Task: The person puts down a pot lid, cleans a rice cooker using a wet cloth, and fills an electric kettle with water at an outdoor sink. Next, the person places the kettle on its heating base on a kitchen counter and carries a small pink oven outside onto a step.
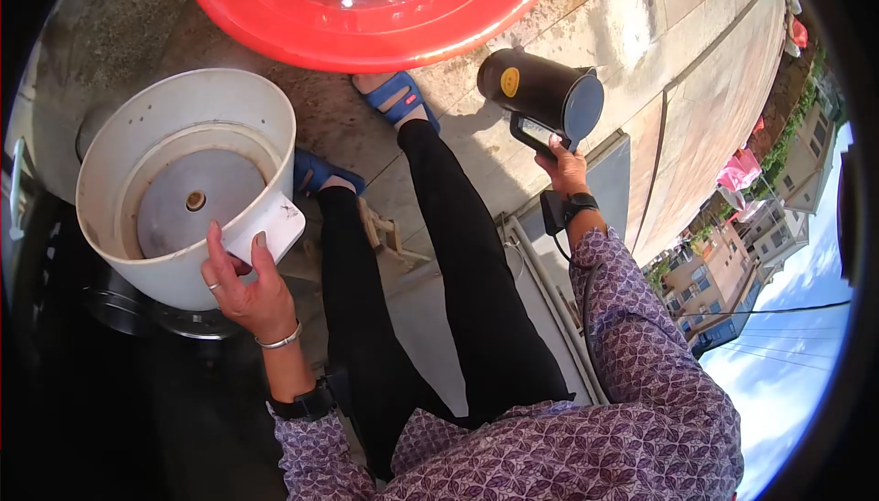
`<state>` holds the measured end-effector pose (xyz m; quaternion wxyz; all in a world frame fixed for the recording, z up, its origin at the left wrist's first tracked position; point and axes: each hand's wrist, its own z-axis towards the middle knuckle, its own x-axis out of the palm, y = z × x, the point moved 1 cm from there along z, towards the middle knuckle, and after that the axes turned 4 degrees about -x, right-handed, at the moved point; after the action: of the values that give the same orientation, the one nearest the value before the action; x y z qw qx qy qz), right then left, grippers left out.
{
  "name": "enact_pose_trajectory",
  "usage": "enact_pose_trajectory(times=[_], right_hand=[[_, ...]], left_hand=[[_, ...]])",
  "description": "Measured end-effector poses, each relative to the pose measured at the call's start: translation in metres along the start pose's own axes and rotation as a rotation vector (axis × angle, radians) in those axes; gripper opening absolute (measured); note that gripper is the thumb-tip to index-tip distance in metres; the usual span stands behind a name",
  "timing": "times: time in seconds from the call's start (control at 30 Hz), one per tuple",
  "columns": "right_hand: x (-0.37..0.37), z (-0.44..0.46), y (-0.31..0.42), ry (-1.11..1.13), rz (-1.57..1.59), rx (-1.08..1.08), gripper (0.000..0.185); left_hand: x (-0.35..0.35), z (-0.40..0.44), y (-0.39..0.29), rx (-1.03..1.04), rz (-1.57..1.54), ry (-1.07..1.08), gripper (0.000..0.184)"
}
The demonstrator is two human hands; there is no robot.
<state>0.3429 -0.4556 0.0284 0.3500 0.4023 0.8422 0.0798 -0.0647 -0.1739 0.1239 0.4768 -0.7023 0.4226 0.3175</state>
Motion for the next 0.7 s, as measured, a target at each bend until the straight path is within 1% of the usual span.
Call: enact_pose_trajectory(times=[0.1,0.2,0.23,0.27,0.33,0.37,0.4,0.43,0.47,0.5,0.53,0.6,0.67,0.7], right_hand=[[0.010,-0.009,-0.034,0.035,0.059,0.079,0.028],[0.025,-0.020,-0.055,0.053,0.028,0.129,0.028],[0.028,-0.023,-0.057,0.036,0.037,0.119,0.035],[0.027,-0.028,-0.057,0.034,0.040,0.121,0.035],[0.028,-0.036,-0.050,-0.007,-0.123,0.156,0.044],[0.025,-0.044,-0.042,0.058,-0.258,0.230,0.054],[0.019,-0.054,-0.040,0.117,-0.436,0.284,0.058],[0.016,-0.059,-0.044,0.167,-0.669,0.337,0.055],[0.016,-0.066,-0.040,0.331,-0.859,0.333,0.047],[0.036,-0.088,-0.015,0.425,-0.868,0.282,0.037],[0.054,-0.108,0.010,0.496,-0.765,0.141,0.026],[0.099,-0.125,0.058,0.621,-0.636,-0.147,0.017],[0.157,-0.123,0.107,0.619,-0.576,-0.401,0.013],[0.187,-0.114,0.132,0.601,-0.613,-0.507,0.012]], left_hand=[[0.002,-0.001,-0.002,-0.004,0.018,0.017,0.051],[0.003,-0.001,-0.004,-0.019,0.036,0.034,0.051],[0.003,-0.002,-0.005,-0.031,0.037,0.044,0.050],[0.003,-0.002,-0.006,-0.028,0.039,0.046,0.050],[0.004,-0.002,-0.006,-0.002,0.065,0.032,0.050],[0.002,-0.003,-0.005,0.002,0.057,0.014,0.050],[0.001,-0.004,-0.004,0.001,0.042,0.023,0.050],[0.002,-0.002,-0.004,0.000,0.019,0.022,0.050],[0.004,-0.002,-0.004,0.000,-0.003,-0.014,0.050],[0.003,-0.003,-0.004,-0.013,-0.006,0.004,0.051],[0.002,-0.004,-0.004,-0.031,-0.001,0.032,0.051],[0.000,-0.003,-0.007,-0.044,-0.020,0.018,0.052],[0.000,-0.001,-0.008,-0.047,-0.028,0.024,0.051],[0.002,-0.001,-0.007,-0.053,-0.039,0.011,0.051]])
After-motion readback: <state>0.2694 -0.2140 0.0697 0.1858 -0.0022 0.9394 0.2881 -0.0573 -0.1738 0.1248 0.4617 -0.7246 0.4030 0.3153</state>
